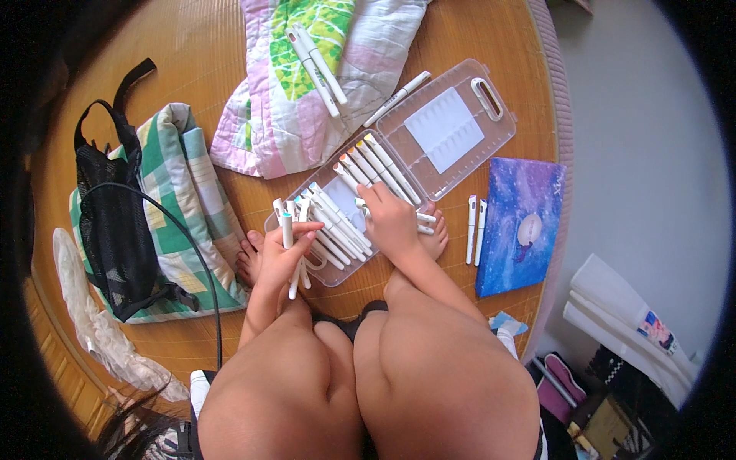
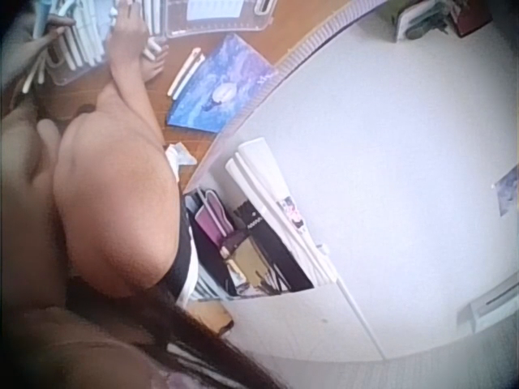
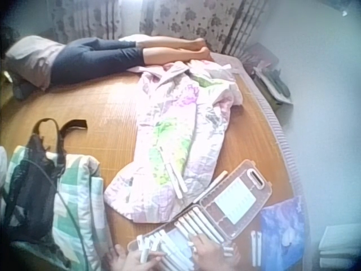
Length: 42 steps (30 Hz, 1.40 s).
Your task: The person organizes marker pens, placing them by hand into slots in a plastic storage case and arranging them in rows.
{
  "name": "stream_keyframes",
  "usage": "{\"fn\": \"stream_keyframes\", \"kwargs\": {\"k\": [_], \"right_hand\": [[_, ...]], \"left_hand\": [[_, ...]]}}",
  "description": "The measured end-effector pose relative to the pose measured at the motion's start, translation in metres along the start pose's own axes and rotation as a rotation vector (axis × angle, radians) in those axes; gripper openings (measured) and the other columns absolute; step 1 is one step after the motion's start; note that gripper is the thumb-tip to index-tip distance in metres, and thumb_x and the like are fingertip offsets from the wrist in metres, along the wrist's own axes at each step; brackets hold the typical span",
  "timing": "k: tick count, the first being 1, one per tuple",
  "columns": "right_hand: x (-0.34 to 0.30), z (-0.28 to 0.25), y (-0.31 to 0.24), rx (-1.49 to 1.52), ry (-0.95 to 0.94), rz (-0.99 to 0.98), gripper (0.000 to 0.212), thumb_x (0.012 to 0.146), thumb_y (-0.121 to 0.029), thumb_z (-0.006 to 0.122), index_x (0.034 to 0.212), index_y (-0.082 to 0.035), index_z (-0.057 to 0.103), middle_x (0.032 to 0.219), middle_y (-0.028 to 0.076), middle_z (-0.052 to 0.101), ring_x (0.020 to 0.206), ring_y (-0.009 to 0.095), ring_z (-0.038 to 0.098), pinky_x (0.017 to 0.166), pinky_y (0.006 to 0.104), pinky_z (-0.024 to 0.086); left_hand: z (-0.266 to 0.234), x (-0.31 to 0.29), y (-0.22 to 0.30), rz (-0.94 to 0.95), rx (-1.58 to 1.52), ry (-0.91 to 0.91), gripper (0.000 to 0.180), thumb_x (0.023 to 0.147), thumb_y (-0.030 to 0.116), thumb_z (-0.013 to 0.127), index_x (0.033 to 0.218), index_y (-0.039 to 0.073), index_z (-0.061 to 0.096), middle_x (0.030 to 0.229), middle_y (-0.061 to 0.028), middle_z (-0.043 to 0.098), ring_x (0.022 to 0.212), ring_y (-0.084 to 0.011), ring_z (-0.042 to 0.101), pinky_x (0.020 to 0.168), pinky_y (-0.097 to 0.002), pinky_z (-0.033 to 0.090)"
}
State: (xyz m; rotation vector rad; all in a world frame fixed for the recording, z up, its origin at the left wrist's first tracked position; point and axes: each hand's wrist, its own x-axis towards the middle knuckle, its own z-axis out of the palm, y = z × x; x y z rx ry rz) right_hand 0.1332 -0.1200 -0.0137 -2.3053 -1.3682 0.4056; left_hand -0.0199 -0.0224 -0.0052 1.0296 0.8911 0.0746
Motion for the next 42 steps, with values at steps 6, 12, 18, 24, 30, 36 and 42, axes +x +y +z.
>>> {"fn": "stream_keyframes", "kwargs": {"k": [6, 12, 18, 24, 30, 36, 42], "right_hand": [[0.001, 0.001, 0.001, -0.02, -0.027, 0.008, 0.03, 0.061, -0.001, 0.056, 0.091, -0.007, 0.053, 0.074, 0.007, 0.047, 0.058, 0.025, 0.051, 0.049, 0.0327, 0.041], [0.001, 0.004, 0.003, -0.081, -0.012, -0.011, 0.028, 0.063, -0.002, 0.056, 0.091, -0.007, 0.053, 0.075, 0.006, 0.047, 0.057, 0.024, 0.052, 0.048, 0.0324, 0.041], [0.005, -0.01, 0.001, 0.046, -0.085, 0.014, 0.025, 0.063, -0.003, 0.058, 0.088, -0.005, 0.055, 0.074, 0.008, 0.05, 0.062, 0.024, 0.053, 0.052, 0.0301, 0.042], [0.069, -0.034, -0.011, 0.306, 0.124, 0.017, 0.021, 0.066, -0.011, 0.06, 0.085, -0.004, 0.057, 0.078, 0.012, 0.054, 0.069, 0.026, 0.054, 0.06, 0.0299, 0.042], [0.143, -0.025, 0.0, 0.474, 0.051, 0.239, 0.027, 0.064, -0.019, 0.064, 0.082, 0.0, 0.057, 0.063, 0.004, 0.056, 0.053, 0.008, 0.05, 0.047, 0.0213, 0.039], [0.138, -0.022, 0.0, 0.38, -0.039, 0.205, 0.027, 0.062, -0.021, 0.066, 0.076, 0.0, 0.056, 0.056, 0.003, 0.053, 0.049, 0.006, 0.048, 0.045, 0.0205, 0.037], [0.116, -0.006, -0.005, 0.316, -0.099, 0.15, 0.024, 0.063, -0.018, 0.065, 0.077, -0.001, 0.055, 0.057, 0.007, 0.055, 0.052, 0.01, 0.052, 0.048, 0.0246, 0.04]], "left_hand": [[-0.002, 0.0, -0.003, -0.002, 0.024, 0.016, 0.016, 0.073, 0.003, 0.051, 0.087, 0.003, 0.059, 0.076, -0.0038, 0.057, 0.068, -0.0084, 0.047, 0.062, -0.0211, 0.037], [-0.001, 0.003, -0.001, 0.014, 0.064, -0.002, 0.016, 0.073, 0.003, 0.052, 0.086, 0.003, 0.06, 0.076, -0.004, 0.057, 0.069, -0.0089, 0.047, 0.063, -0.0215, 0.037], [-0.004, 0.002, -0.007, 0.062, 0.07, 0.006, 0.016, 0.073, 0.005, 0.052, 0.086, 0.003, 0.06, 0.072, -0.0022, 0.056, 0.066, -0.0082, 0.047, 0.061, -0.0207, 0.037], [-0.007, 0.001, -0.006, -0.005, -0.032, 0.0, 0.016, 0.074, 0.006, 0.052, 0.087, 0.003, 0.06, 0.074, -0.0019, 0.057, 0.068, -0.0074, 0.047, 0.062, -0.0204, 0.037], [-0.004, 0.001, -0.001, -0.006, -0.004, -0.019, 0.016, 0.075, 0.006, 0.051, 0.088, 0.002, 0.059, 0.076, -0.0021, 0.058, 0.069, -0.0062, 0.048, 0.063, -0.02, 0.038], [-0.003, 0.001, -0.001, -0.004, -0.098, -0.035, 0.016, 0.075, 0.006, 0.051, 0.088, 0.002, 0.059, 0.077, -0.0022, 0.059, 0.07, -0.0056, 0.048, 0.062, -0.0191, 0.037], [-0.003, 0.005, -0.003, 0.018, -0.041, 0.007, 0.016, 0.075, 0.005, 0.051, 0.088, 0.001, 0.059, 0.079, -0.0027, 0.059, 0.071, -0.0062, 0.048, 0.064, -0.0196, 0.038]]}}
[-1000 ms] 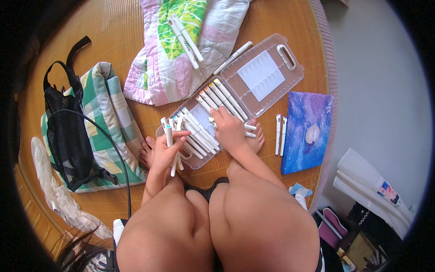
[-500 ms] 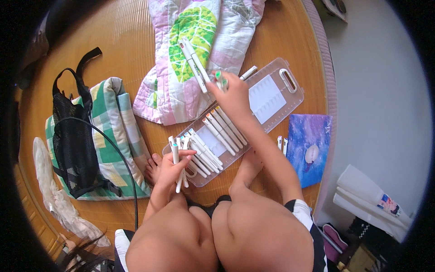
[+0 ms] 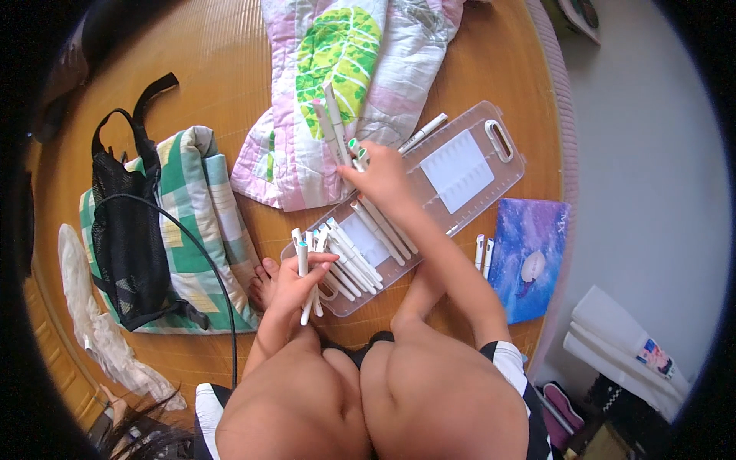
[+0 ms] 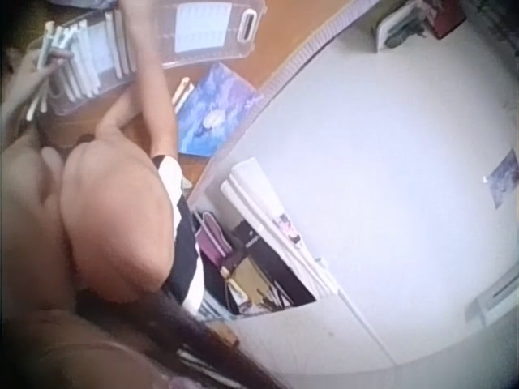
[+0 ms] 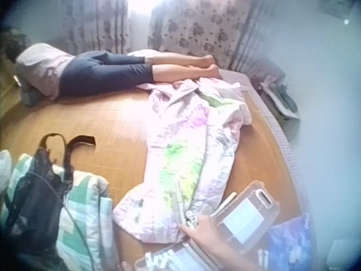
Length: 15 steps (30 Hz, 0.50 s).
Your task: The person organizes marker pens, placing them by hand into slots in a plastic storage case and arranging them in rows.
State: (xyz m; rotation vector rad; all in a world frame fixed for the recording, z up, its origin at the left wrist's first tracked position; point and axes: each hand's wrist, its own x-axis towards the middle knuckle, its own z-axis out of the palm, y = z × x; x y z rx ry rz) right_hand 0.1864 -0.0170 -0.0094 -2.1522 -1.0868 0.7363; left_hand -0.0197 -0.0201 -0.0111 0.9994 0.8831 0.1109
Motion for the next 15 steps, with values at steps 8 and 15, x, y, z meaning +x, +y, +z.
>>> {"fn": "stream_keyframes", "kwargs": {"k": [8, 15], "right_hand": [[-0.017, 0.001, 0.004, 0.257, -0.01, 0.008, 0.015, 0.066, -0.009, 0.061, 0.079, -0.002, 0.055, 0.06, 0.002, 0.056, 0.05, 0.007, 0.052, 0.045, 0.0204, 0.04], [-0.036, -0.02, -0.021, 0.404, -0.026, 0.061, 0.015, 0.065, -0.007, 0.061, 0.079, -0.002, 0.056, 0.063, 0.003, 0.057, 0.059, 0.006, 0.051, 0.054, 0.0208, 0.04]], "left_hand": [[0.001, -0.001, 0.002, -0.005, -0.015, -0.034, 0.016, 0.075, 0.005, 0.05, 0.088, 0.001, 0.059, 0.08, -0.0029, 0.059, 0.072, -0.0065, 0.049, 0.065, -0.0197, 0.038], [0.001, -0.003, 0.003, -0.01, -0.026, -0.028, 0.016, 0.075, 0.003, 0.05, 0.087, 0.001, 0.059, 0.077, -0.0027, 0.058, 0.07, -0.0066, 0.049, 0.063, -0.0197, 0.038]]}}
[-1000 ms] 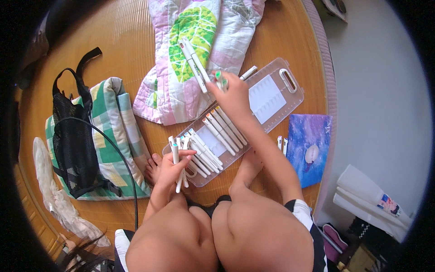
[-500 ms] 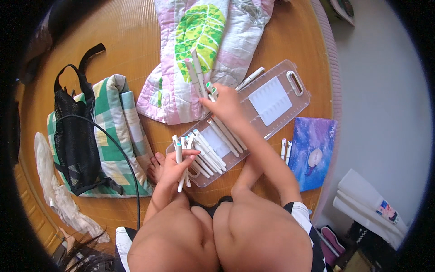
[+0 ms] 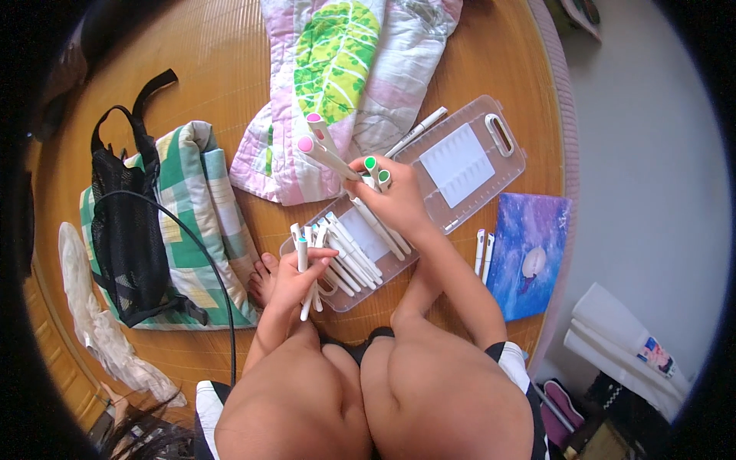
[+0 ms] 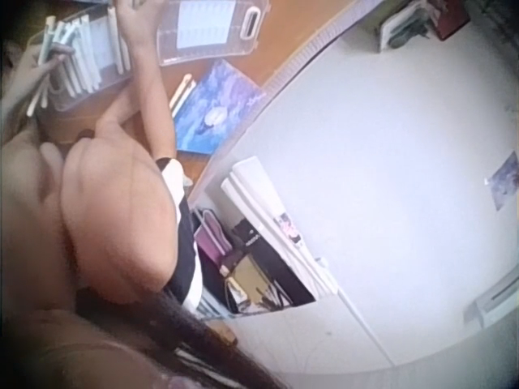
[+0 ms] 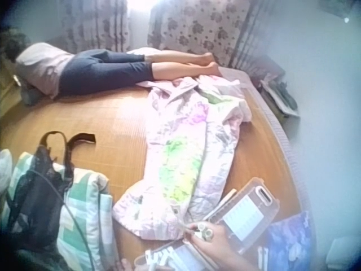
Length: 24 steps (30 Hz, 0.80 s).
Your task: The person organizes marker pens, placing them by hand into slots in a plastic storage case and arranging them in rows.
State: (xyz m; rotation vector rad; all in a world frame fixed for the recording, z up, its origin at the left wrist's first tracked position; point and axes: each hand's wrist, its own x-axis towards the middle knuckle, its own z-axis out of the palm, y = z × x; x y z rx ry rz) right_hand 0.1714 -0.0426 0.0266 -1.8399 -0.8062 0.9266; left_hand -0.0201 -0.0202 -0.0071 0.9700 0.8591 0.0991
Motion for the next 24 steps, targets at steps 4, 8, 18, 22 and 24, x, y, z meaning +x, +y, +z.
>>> {"fn": "stream_keyframes", "kwargs": {"k": [4, 8, 18, 22, 24], "right_hand": [[-0.006, -0.004, -0.005, 0.087, -0.055, 0.047, 0.015, 0.066, -0.006, 0.061, 0.08, -0.001, 0.056, 0.065, 0.001, 0.057, 0.064, 0.006, 0.052, 0.059, 0.0199, 0.04], [-0.008, -0.007, -0.001, 0.079, -0.052, 0.058, 0.016, 0.066, -0.007, 0.062, 0.08, -0.001, 0.056, 0.065, 0.001, 0.057, 0.06, 0.006, 0.052, 0.054, 0.0194, 0.041], [0.037, -0.007, 0.015, -0.277, 0.127, -0.281, 0.028, 0.066, -0.015, 0.064, 0.089, -0.002, 0.056, 0.074, 0.004, 0.058, 0.057, 0.006, 0.05, 0.048, 0.0196, 0.041], [0.044, -0.022, 0.025, -0.236, 0.265, -0.062, 0.029, 0.06, -0.017, 0.065, 0.084, -0.002, 0.056, 0.083, 0.015, 0.055, 0.076, 0.026, 0.054, 0.067, 0.0318, 0.041], [0.054, -0.047, 0.038, -0.528, 0.36, -0.09, 0.03, 0.058, -0.017, 0.066, 0.081, 0.0, 0.055, 0.078, 0.017, 0.054, 0.075, 0.03, 0.052, 0.067, 0.0351, 0.041]], "left_hand": [[0.0, -0.001, 0.002, 0.025, 0.029, 0.02, 0.016, 0.075, 0.003, 0.05, 0.088, 0.002, 0.059, 0.074, -0.0016, 0.057, 0.068, -0.0061, 0.048, 0.061, -0.0195, 0.038], [-0.005, -0.008, 0.004, 0.029, 0.036, 0.027, 0.016, 0.075, 0.001, 0.05, 0.088, 0.001, 0.059, 0.071, -0.0013, 0.055, 0.063, -0.0064, 0.046, 0.057, -0.0187, 0.037], [-0.014, -0.009, -0.002, 0.185, -0.049, 0.089, 0.017, 0.076, 0.004, 0.05, 0.092, 0.002, 0.057, 0.076, -0.0012, 0.054, 0.064, -0.0067, 0.047, 0.057, -0.0175, 0.038], [-0.011, -0.012, -0.004, 0.164, -0.058, 0.107, 0.017, 0.076, 0.004, 0.05, 0.091, 0.002, 0.057, 0.076, -0.0011, 0.054, 0.063, -0.0067, 0.047, 0.056, -0.0176, 0.038], [-0.011, -0.012, -0.005, 0.153, -0.075, 0.101, 0.017, 0.076, 0.004, 0.051, 0.091, 0.001, 0.057, 0.076, -0.0011, 0.054, 0.063, -0.0066, 0.047, 0.056, -0.0175, 0.038]]}}
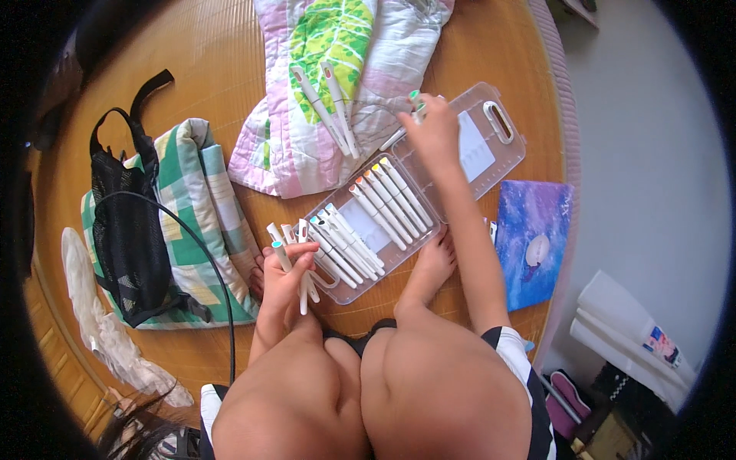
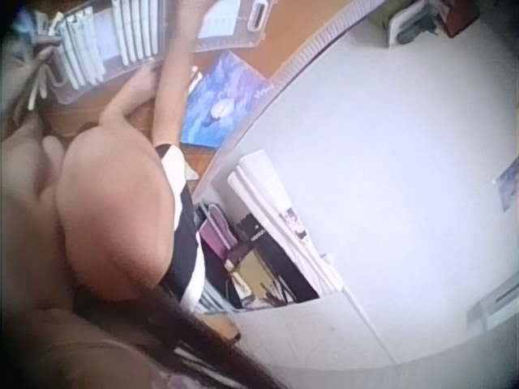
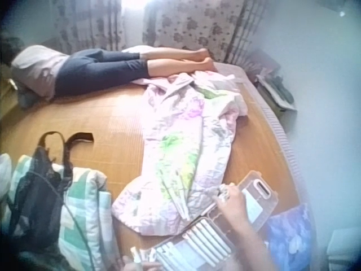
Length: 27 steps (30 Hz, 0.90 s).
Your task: The person organizes marker pens, placing them by hand into slots in a plastic storage case and arranging them in rows.
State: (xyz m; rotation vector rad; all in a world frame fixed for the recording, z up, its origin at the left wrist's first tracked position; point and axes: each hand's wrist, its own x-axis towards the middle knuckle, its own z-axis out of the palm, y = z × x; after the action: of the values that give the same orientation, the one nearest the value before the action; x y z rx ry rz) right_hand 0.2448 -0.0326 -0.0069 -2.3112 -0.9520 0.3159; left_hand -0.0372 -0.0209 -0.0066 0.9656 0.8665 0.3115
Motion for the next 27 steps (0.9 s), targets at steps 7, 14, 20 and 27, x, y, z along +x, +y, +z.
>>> {"fn": "stream_keyframes", "kwargs": {"k": [7, 14, 20, 27], "right_hand": [[0.04, -0.005, 0.031, -0.44, -0.13, 0.019, 0.043, 0.052, -0.023, 0.07, 0.081, 0.003, 0.052, 0.078, 0.022, 0.051, 0.078, 0.034, 0.05, 0.068, 0.0367, 0.04], [0.05, -0.009, 0.039, -0.493, -0.02, 0.076, 0.039, 0.057, -0.019, 0.068, 0.081, 0.007, 0.052, 0.084, 0.027, 0.05, 0.08, 0.038, 0.049, 0.07, 0.0377, 0.042], [0.055, -0.011, 0.039, -0.691, -0.199, 0.054, 0.034, 0.06, -0.022, 0.065, 0.076, 0.007, 0.055, 0.076, 0.021, 0.056, 0.077, 0.035, 0.051, 0.065, 0.0377, 0.044], [0.044, -0.016, 0.05, -0.174, -0.182, 0.239, 0.033, 0.059, -0.018, 0.065, 0.078, 0.005, 0.053, 0.067, 0.014, 0.057, 0.052, 0.023, 0.054, 0.051, 0.0293, 0.043]], "left_hand": [[0.002, 0.007, -0.002, -0.045, 0.04, -0.021, 0.016, 0.076, 0.005, 0.051, 0.09, 0.001, 0.057, 0.073, -0.0004, 0.054, 0.061, -0.0059, 0.046, 0.055, -0.0172, 0.038], [-0.003, 0.006, -0.004, -0.004, 0.086, 0.023, 0.016, 0.076, 0.006, 0.051, 0.091, 0.002, 0.057, 0.069, 0.0002, 0.053, 0.059, -0.0052, 0.046, 0.053, -0.0168, 0.037], [-0.004, 0.007, -0.001, -0.029, 0.157, 0.078, 0.017, 0.076, 0.007, 0.051, 0.092, 0.002, 0.057, 0.067, 0.0011, 0.051, 0.059, -0.0045, 0.045, 0.053, -0.0156, 0.036], [0.002, 0.006, -0.012, 0.056, 0.467, 0.008, 0.021, 0.075, 0.007, 0.051, 0.095, 0.005, 0.057, 0.076, -0.0066, 0.055, 0.073, -0.0108, 0.05, 0.067, -0.021, 0.038]]}}
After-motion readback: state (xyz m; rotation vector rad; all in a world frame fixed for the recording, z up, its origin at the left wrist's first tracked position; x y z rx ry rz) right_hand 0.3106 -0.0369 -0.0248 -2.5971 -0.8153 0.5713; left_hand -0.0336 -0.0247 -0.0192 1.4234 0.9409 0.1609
